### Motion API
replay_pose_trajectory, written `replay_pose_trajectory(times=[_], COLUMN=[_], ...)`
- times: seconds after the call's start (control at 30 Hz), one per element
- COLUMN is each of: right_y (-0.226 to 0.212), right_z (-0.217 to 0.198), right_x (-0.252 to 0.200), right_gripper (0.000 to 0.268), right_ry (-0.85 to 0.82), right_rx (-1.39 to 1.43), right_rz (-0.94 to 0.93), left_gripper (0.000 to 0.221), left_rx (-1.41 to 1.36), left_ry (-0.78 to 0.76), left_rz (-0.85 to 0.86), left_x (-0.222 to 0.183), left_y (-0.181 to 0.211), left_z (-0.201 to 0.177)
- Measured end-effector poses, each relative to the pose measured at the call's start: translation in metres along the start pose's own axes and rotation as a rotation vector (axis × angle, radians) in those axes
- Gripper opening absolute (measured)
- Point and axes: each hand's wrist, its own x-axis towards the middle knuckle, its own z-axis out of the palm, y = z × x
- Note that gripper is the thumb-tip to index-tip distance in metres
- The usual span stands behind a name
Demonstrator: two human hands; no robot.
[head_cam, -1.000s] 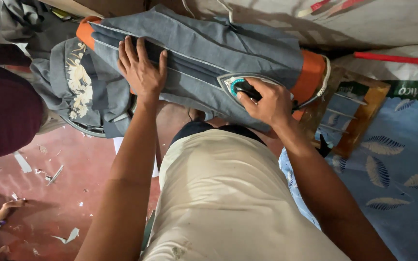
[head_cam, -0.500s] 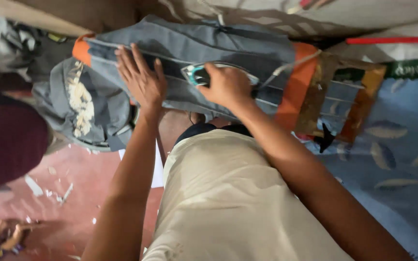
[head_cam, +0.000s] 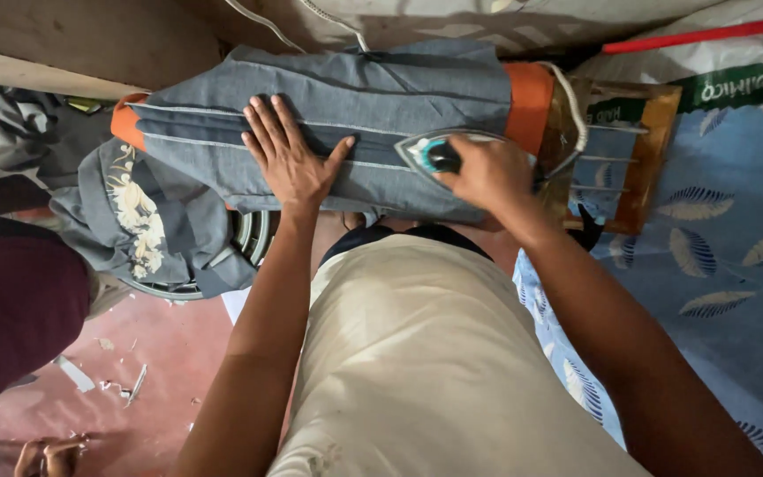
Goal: Ironing and smoothing out pieces of grey fabric using an electric iron on a padded surface.
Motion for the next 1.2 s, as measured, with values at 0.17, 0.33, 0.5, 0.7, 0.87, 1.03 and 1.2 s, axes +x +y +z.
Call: replay_pose_trajectory(times=[0.17,0.33,0.5,0.7,0.87,1.03,1.2], right_y=[0.013,0.025,0.025,0.017,0.007,-0.007,-0.042], right_z=[0.015,0.021,0.024,0.024,0.035,0.041,0.034], right_x=[-0.005,-0.009,-0.002,0.002,0.01,0.027,0.038], right_gripper=[0.048,0.039,0.034,0.036,0.035,0.036,0.04], right_ry=[0.105,0.052,0.126,0.036,0.16,0.244,0.1], right_rx=[0.093,0.053,0.223,0.124,0.147,0.163,0.133], right_rz=[0.051,-0.086,0.079,-0.028,0.011,-0.16,-0.111], left_gripper=[0.14,0.141,0.141,0.141,0.141,0.14,0.092], left_rx=[-0.001,-0.021,0.0,0.027,0.026,0.015,-0.007], left_ry=[0.003,-0.024,-0.03,-0.055,-0.051,-0.048,-0.011], left_rz=[-0.01,-0.013,-0.023,-0.036,-0.026,-0.014,0.141], left_x=[0.0,0.001,-0.001,0.0,0.001,0.001,0.0], left_y=[0.006,0.006,0.006,0.008,0.008,0.004,-0.005], left_z=[-0.009,-0.012,-0.012,-0.012,-0.01,-0.01,-0.006])
